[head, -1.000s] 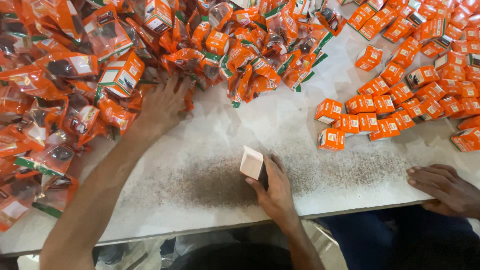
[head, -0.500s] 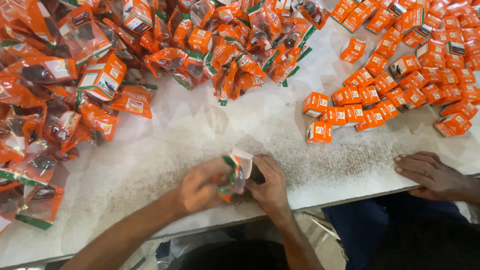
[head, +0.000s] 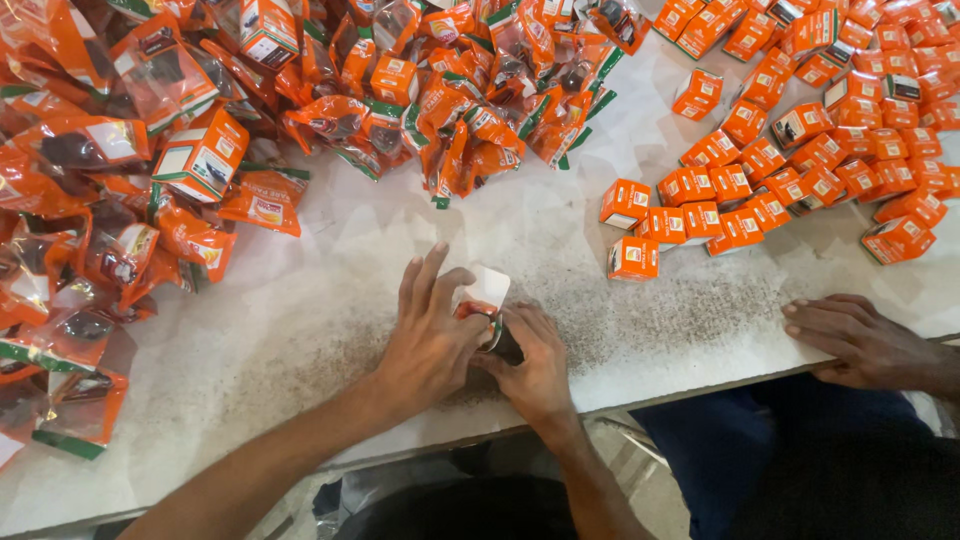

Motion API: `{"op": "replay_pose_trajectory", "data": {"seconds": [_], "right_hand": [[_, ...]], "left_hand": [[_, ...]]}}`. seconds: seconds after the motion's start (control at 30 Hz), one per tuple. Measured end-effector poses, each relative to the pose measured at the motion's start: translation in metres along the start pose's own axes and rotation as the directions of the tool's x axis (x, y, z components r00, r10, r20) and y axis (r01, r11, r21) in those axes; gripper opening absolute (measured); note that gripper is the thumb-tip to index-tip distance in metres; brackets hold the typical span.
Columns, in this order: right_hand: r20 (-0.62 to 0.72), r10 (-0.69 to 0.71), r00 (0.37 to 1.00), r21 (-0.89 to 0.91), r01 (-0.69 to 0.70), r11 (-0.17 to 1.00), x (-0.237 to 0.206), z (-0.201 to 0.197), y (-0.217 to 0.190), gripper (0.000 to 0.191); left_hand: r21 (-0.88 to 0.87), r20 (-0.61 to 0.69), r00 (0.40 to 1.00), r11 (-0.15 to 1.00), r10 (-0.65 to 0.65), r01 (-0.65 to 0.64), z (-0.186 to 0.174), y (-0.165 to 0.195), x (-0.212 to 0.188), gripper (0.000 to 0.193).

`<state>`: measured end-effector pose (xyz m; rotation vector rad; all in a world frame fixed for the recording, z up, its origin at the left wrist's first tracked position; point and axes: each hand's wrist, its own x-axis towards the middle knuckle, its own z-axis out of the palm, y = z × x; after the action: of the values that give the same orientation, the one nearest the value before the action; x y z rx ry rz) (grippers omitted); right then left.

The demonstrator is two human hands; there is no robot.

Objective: The person repeatedly picks small orange packets from a pile, places them into small white boxes, and closes the boxes. The person then moves the closed boxes to a growing stack on the right side of the table. The process is repeated continuously with both hands working in coordination.

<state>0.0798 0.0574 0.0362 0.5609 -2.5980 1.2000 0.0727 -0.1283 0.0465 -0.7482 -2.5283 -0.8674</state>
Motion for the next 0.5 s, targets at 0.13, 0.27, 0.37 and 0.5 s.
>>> {"op": "replay_pose_trajectory", "data": {"seconds": [0.13,0.27,0.37,0.5], "right_hand": [[0.006,-0.014,1.0,-0.002,0.014,1.0,-0.002,0.002,0.005,0.061],[-0.029,-0.008,1.0,-0.043,0.006,0.999,-0.007,0.007,0.007,0.062],[-0.068,0.156,0.986,0.235,-0.136,0.963,-0.013,0.011,0.003,0.068],[-0.079,0.035,0.996,0.078,-0.029,0.997,-0.009,0.006,-0.003,0.054]], "left_hand": [[-0.394,0.041,0.927,0.846,-0.373,0.358,0.009,0.0,0.005,0.032],[-0.633,0.256,0.844,0.577,-0.471,0.515,0.015,-0.013,0.005,0.071],[-0.406,0.443,0.732,0.612,-0.518,0.679,0.025,-0.02,0.006,0.033],[-0.468,0.388,0.782,0.627,-0.488,0.623,0.031,-0.022,0.007,0.036]]}}
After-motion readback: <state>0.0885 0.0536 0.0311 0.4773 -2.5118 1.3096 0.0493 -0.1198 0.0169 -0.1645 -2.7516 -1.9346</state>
